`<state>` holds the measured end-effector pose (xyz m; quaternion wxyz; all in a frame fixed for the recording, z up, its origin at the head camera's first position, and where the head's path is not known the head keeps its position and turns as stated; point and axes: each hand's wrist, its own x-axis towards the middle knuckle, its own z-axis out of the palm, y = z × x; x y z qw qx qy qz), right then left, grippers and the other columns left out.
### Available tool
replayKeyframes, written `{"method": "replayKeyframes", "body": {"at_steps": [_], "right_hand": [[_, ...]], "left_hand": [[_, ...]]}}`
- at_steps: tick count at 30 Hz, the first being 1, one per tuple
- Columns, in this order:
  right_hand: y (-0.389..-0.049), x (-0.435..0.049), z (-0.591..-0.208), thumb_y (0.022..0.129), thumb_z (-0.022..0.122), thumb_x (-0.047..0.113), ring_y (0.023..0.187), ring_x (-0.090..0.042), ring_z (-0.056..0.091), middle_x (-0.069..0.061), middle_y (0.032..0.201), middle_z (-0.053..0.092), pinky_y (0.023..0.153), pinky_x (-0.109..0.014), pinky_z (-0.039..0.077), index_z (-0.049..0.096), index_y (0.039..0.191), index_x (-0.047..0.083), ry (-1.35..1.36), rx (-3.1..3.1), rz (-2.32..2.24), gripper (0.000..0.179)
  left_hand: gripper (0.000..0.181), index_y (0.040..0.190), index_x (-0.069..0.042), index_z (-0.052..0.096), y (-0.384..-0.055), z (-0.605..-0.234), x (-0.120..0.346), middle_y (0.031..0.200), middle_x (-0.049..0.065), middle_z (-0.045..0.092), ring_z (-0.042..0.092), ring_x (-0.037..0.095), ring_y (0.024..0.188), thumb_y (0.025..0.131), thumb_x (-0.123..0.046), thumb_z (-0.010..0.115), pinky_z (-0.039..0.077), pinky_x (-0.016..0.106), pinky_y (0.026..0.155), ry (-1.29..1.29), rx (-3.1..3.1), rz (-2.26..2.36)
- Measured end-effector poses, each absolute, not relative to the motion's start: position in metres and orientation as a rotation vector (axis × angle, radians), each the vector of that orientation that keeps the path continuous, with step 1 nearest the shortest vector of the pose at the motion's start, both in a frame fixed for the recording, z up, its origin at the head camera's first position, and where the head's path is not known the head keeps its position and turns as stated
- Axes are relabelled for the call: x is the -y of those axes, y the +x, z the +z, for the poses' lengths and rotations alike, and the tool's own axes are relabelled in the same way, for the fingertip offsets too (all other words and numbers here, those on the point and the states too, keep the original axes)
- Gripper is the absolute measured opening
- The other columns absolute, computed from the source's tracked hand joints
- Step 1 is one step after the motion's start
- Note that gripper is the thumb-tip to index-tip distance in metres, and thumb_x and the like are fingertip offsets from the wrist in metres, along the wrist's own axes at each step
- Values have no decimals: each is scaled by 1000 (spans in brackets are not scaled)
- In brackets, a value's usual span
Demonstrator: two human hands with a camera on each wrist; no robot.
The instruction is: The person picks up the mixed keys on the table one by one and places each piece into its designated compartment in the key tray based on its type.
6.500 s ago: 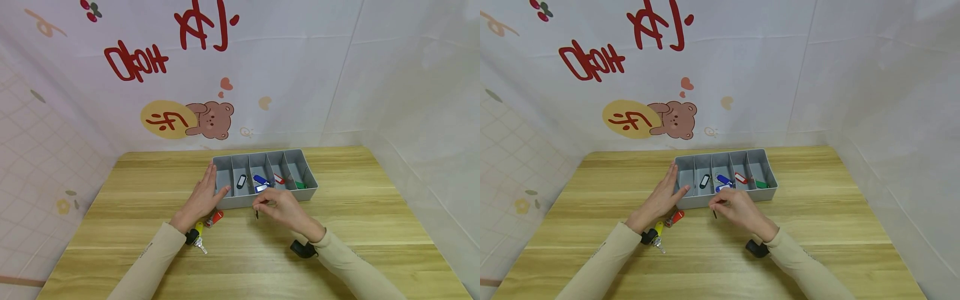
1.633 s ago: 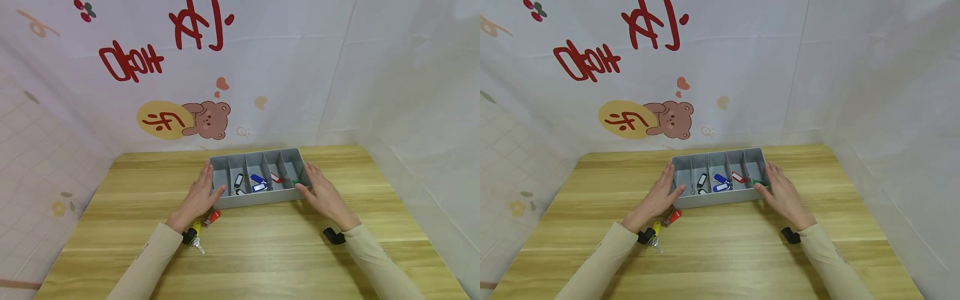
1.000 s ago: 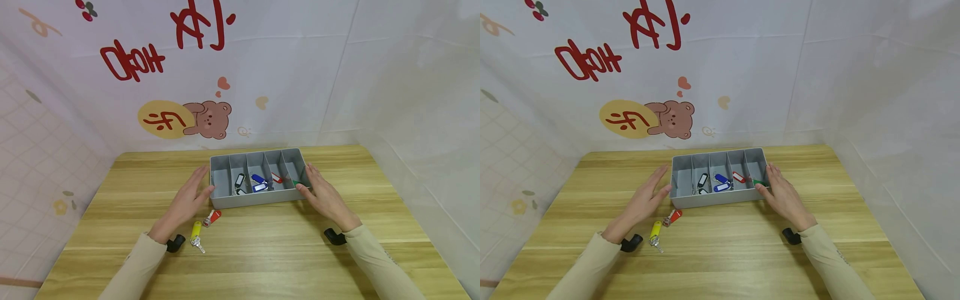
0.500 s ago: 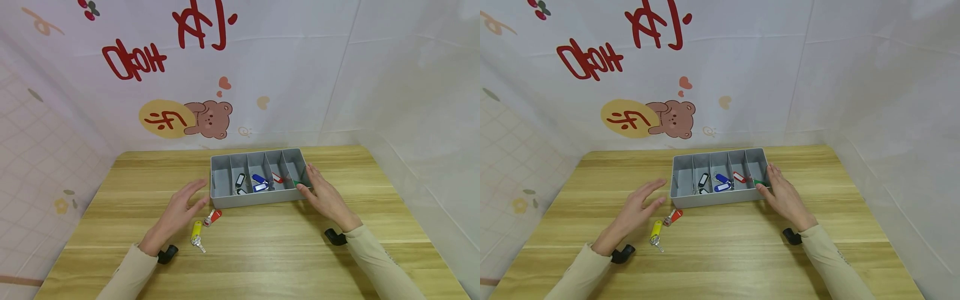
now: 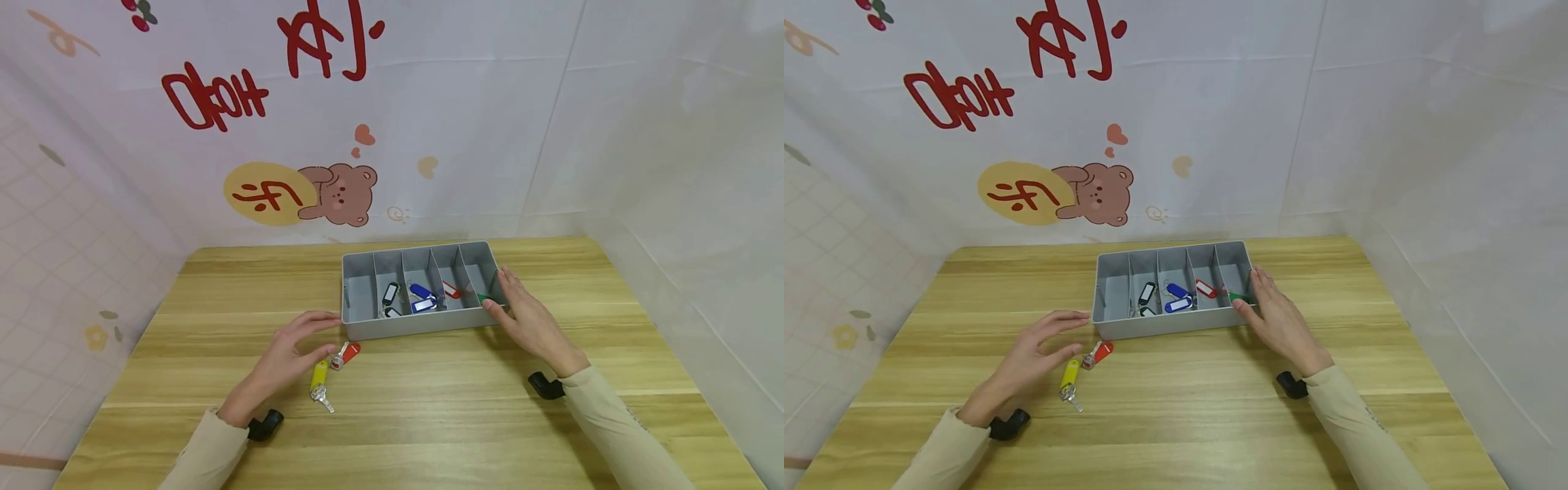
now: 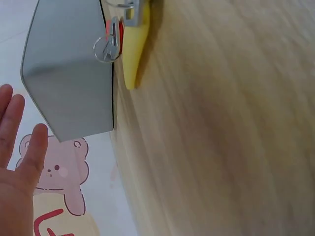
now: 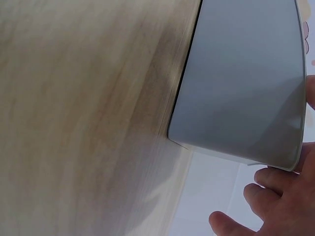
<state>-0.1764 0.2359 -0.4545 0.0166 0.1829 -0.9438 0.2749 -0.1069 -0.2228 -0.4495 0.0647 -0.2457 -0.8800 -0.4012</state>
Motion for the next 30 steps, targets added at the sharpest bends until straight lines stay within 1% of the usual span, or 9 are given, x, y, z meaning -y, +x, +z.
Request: {"method": "replayKeyframes", "body": {"at_steps": [5, 7, 11, 18, 21, 25, 30], "right_hand": [[-177, -236, -454, 108, 50, 51, 157, -41, 14, -22, 170, 15, 121, -62, 21, 16, 163, -4, 569, 2945, 851, 84], [-177, -236, -454, 108, 50, 51, 157, -41, 14, -22, 170, 15, 120, -62, 22, 16, 163, -4, 571, 2945, 851, 84], [-177, -236, -453, 107, 51, 50, 156, -41, 15, -22, 170, 16, 120, -62, 23, 18, 163, -4, 567, 2938, 852, 84], [-176, -237, -453, 107, 51, 50, 156, -42, 15, -23, 170, 16, 120, -63, 22, 17, 162, -5, 572, 2945, 847, 85], [-176, -237, -453, 108, 50, 50, 156, -42, 15, -23, 170, 16, 120, -63, 22, 17, 162, -5, 572, 2950, 846, 85], [-177, -236, -453, 108, 49, 51, 156, -42, 14, -22, 170, 15, 120, -62, 21, 17, 162, -5, 570, 2956, 849, 85], [-177, -236, -453, 108, 50, 51, 157, -41, 13, -20, 171, 13, 120, -62, 21, 17, 163, -4, 569, 2962, 854, 85]], "left_hand": [[42, 132, -13, 71, -106, -452, 228, 134, 3, 68, 61, 33, 127, 91, -12, 81, 47, 64, 102, -718, 2696, -1259], [42, 132, -13, 71, -106, -453, 230, 134, 2, 68, 61, 31, 127, 91, -14, 80, 47, 64, 102, -720, 2732, -1276], [41, 132, -14, 71, -109, -454, 234, 134, -2, 68, 62, 27, 127, 93, -17, 80, 47, 60, 105, -737, 2780, -1374], [39, 133, -9, 69, -114, -457, 239, 132, 6, 69, 61, 28, 126, 96, -16, 76, 48, 51, 108, -746, 2859, -1594], [37, 132, -11, 70, -116, -459, 241, 133, 3, 68, 60, 26, 126, 96, -17, 76, 48, 48, 108, -736, 2917, -1574], [34, 129, -15, 72, -118, -461, 242, 131, -3, 68, 60, 24, 125, 96, -20, 76, 48, 49, 107, -746, 2966, -1484], [30, 126, -16, 74, -121, -464, 242, 129, -3, 69, 61, 23, 122, 96, -20, 76, 48, 49, 106, -765, 2993, -1430]]}}
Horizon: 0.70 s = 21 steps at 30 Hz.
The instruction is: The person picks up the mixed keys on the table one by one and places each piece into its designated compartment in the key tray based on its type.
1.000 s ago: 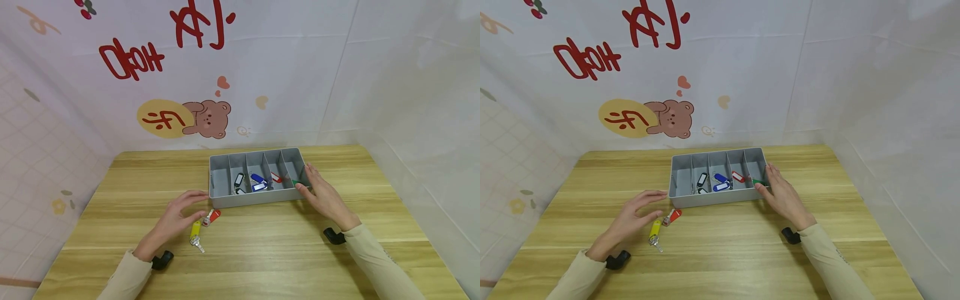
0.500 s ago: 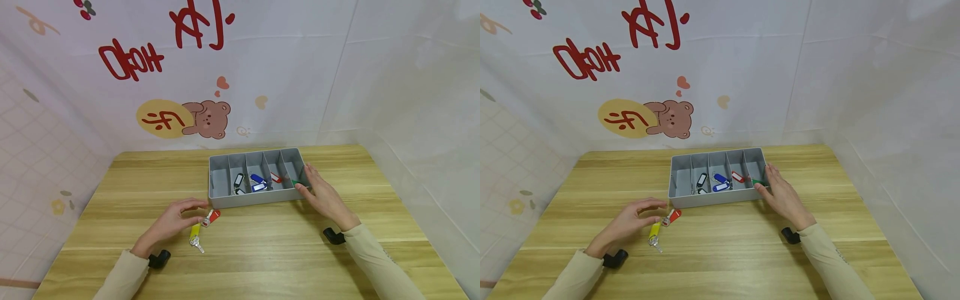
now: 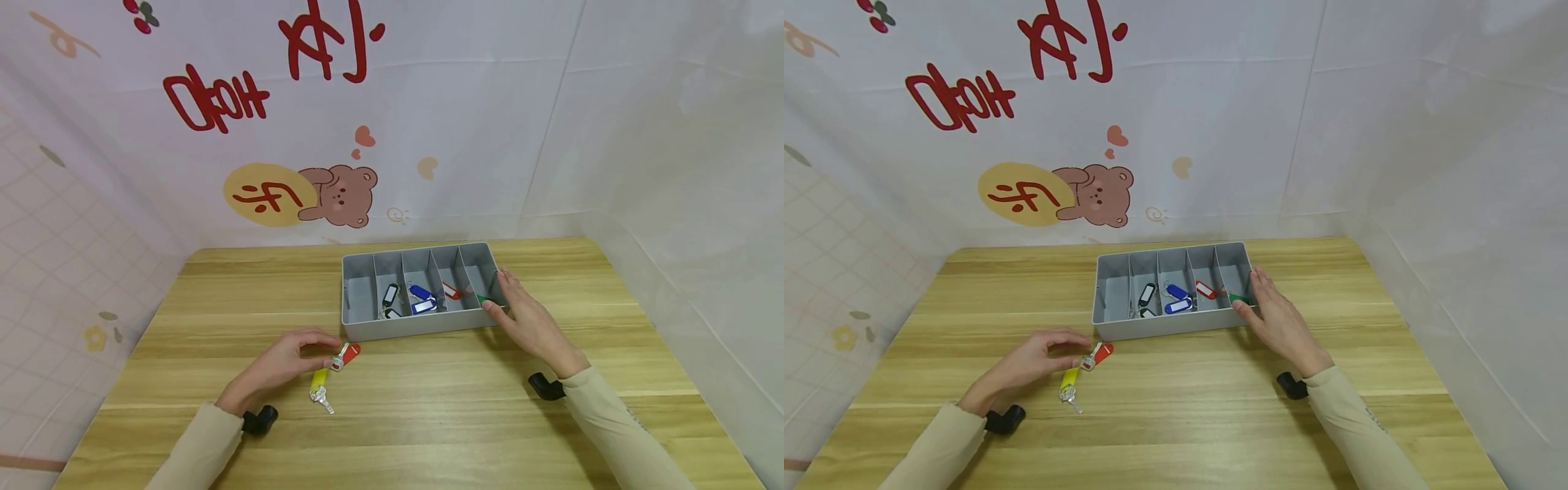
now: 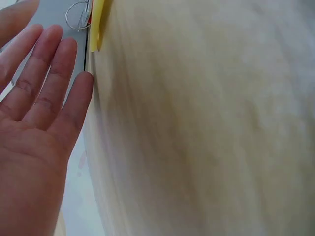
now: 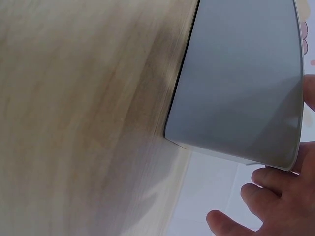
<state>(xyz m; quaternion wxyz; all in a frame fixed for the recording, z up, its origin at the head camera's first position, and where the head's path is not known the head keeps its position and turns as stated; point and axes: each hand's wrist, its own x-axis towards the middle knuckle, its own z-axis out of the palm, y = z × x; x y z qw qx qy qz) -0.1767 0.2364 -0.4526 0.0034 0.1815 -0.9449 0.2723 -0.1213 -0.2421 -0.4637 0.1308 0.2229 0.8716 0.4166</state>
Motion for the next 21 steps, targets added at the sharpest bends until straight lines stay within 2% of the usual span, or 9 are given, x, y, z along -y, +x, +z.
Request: {"method": "replayKeyframes", "body": {"at_steps": [3, 10, 21], "right_hand": [[-177, -237, -452, 108, 50, 51, 157, -41, 14, -20, 171, 14, 120, -63, 22, 17, 162, -5, 571, 2962, 855, 84], [-176, -237, -451, 107, 50, 51, 157, -40, 13, -19, 171, 13, 120, -62, 22, 17, 163, -4, 570, 2967, 856, 85], [-176, -236, -451, 107, 50, 52, 156, -41, 15, -18, 171, 13, 120, -63, 23, 17, 163, -4, 567, 2970, 850, 85]], "left_hand": [[28, 124, -15, 75, -123, -465, 241, 126, -1, 70, 63, 23, 118, 96, -17, 75, 50, 45, 104, 658, -2498, 1219], [26, 121, -3, 73, -125, -468, 239, 121, 10, 70, 67, 29, 110, 96, -6, 73, 55, 38, 96, 713, -2412, 1276], [22, 114, -6, 76, -128, -469, 236, 114, 5, 70, 67, 20, 100, 93, -1, 75, 57, 33, 89, 771, -2456, 1203]]}}
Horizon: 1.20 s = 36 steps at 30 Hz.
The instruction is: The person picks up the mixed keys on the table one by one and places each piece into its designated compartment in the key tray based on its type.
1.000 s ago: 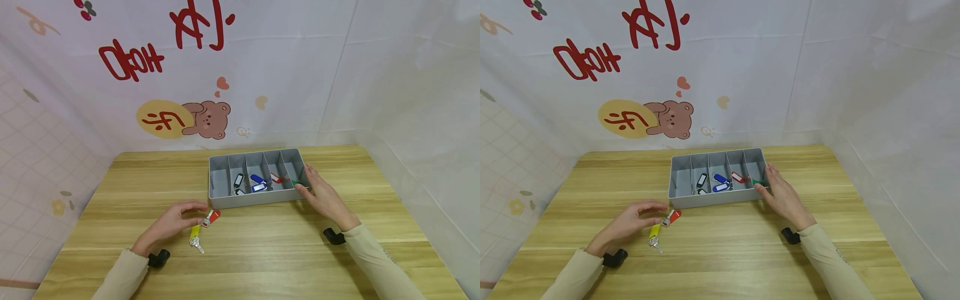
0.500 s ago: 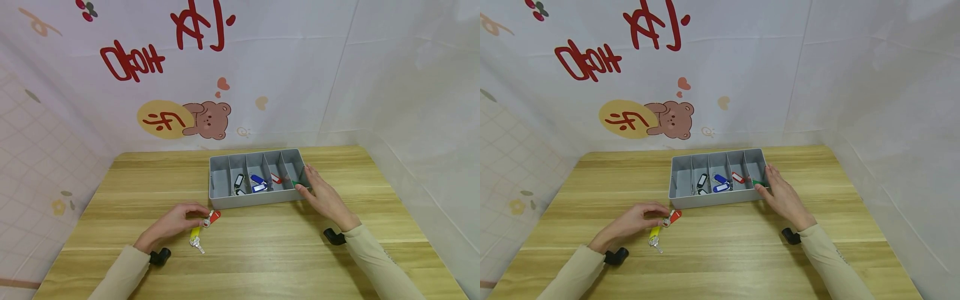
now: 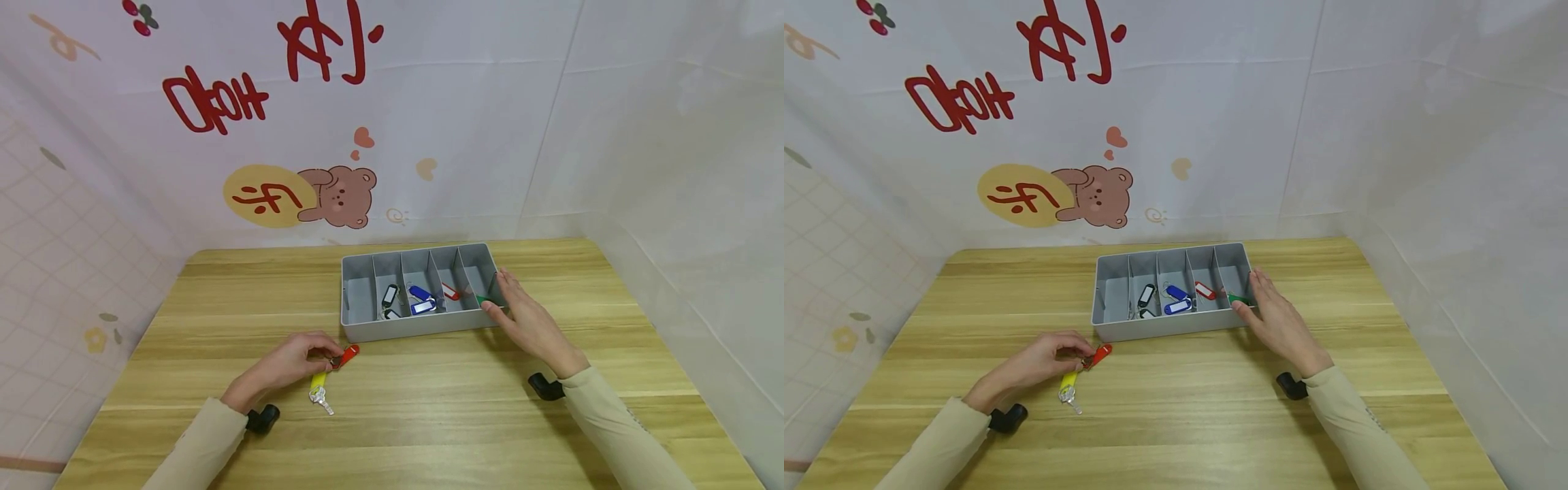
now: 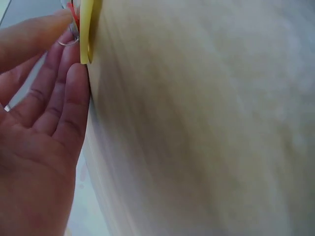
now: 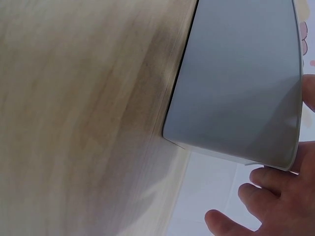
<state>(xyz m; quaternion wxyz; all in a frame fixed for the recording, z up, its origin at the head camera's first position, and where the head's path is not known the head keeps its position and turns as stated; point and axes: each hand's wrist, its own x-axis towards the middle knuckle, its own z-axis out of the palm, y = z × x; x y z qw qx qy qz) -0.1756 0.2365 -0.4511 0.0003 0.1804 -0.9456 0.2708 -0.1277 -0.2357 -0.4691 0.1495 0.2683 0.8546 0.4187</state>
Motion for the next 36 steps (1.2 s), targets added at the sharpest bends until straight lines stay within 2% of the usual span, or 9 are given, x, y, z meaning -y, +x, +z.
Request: {"method": "replayKeyframes", "body": {"at_steps": [9, 17, 31, 36], "right_hand": [[-175, -236, -450, 107, 50, 52, 156, -41, 15, -22, 170, 15, 120, -63, 23, 17, 162, -5, 569, 2971, 841, 85], [-176, -236, -451, 107, 50, 52, 156, -40, 16, -22, 170, 16, 119, -63, 24, 17, 162, -5, 572, 2971, 833, 85], [-177, -236, -451, 107, 49, 52, 157, -40, 15, -21, 170, 16, 120, -62, 23, 16, 163, -4, 574, 2971, 836, 85], [-176, -237, -452, 107, 49, 52, 157, -38, 14, -19, 171, 14, 120, -62, 23, 16, 163, -3, 570, 2976, 846, 85]], "left_hand": [[17, 104, -15, 79, -129, -473, 237, 106, -4, 71, 65, 16, 100, 93, -2, 75, 55, 32, 90, 814, -2476, 1181], [17, 97, -19, 80, -128, -473, 238, 102, -9, 70, 64, 11, 98, 94, -3, 75, 55, 28, 87, 802, -2502, 1140], [11, 98, -14, 78, -118, -460, 236, 102, -4, 72, 66, 10, 91, 96, -5, 73, 58, 28, 81, 750, -2529, 1296], [10, 99, -14, 78, -117, -455, 230, 101, -3, 73, 66, 10, 92, 96, -6, 73, 58, 30, 84, 746, -2546, 1324]]}}
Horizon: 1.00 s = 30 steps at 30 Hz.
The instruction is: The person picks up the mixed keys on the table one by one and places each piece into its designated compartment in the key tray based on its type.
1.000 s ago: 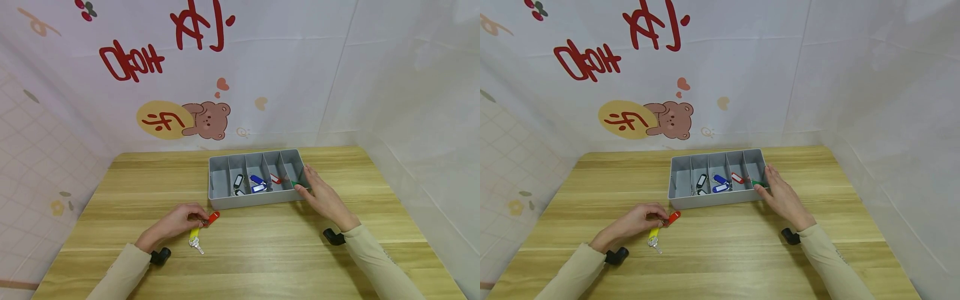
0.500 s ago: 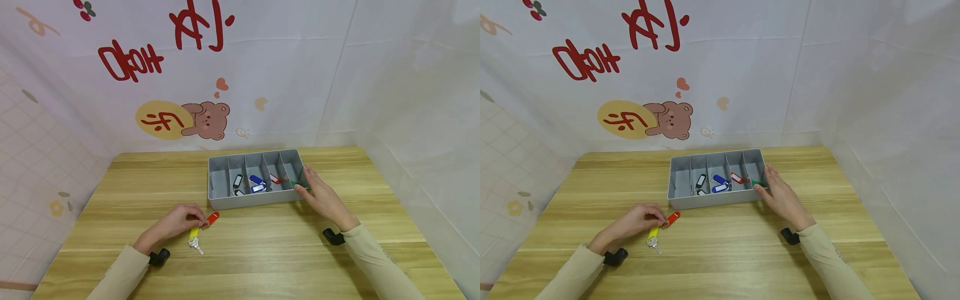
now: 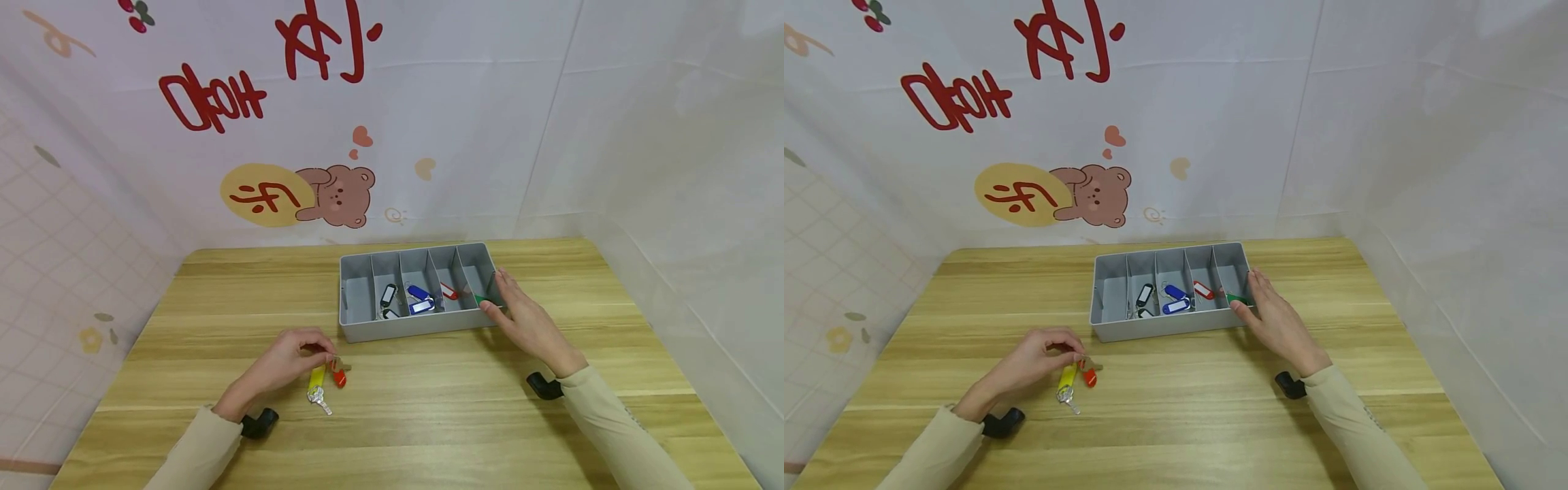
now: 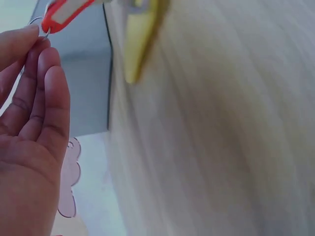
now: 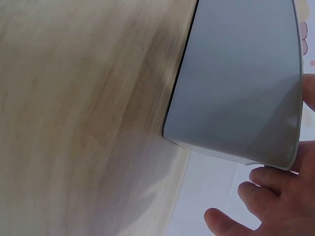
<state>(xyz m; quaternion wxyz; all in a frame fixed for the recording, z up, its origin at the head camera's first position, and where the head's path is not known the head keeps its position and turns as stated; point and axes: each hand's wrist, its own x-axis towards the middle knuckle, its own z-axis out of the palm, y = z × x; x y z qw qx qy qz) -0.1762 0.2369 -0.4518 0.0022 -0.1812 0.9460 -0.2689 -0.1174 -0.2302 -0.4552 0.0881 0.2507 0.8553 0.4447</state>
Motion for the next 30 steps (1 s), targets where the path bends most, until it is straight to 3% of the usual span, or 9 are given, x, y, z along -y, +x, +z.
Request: {"method": "replayKeyframes", "body": {"at_steps": [23, 30], "right_hand": [[-176, -238, -452, 108, 50, 50, 156, -42, 15, -23, 170, 16, 119, -64, 23, 17, 162, -5, -572, -2975, -848, 85], [-176, -236, -452, 108, 50, 50, 156, -42, 17, -23, 169, 17, 119, -63, 23, 18, 162, -6, -578, -2984, -847, 84]], "left_hand": [[11, 97, -16, 79, -111, -421, 193, 99, -10, 72, 67, 11, 91, 96, -7, 74, 58, 34, 85, 753, -2616, 1437], [9, 98, -18, 79, -112, -412, 178, 98, -6, 72, 66, 13, 91, 97, -10, 75, 57, 38, 87, 723, -2602, 1488]]}}
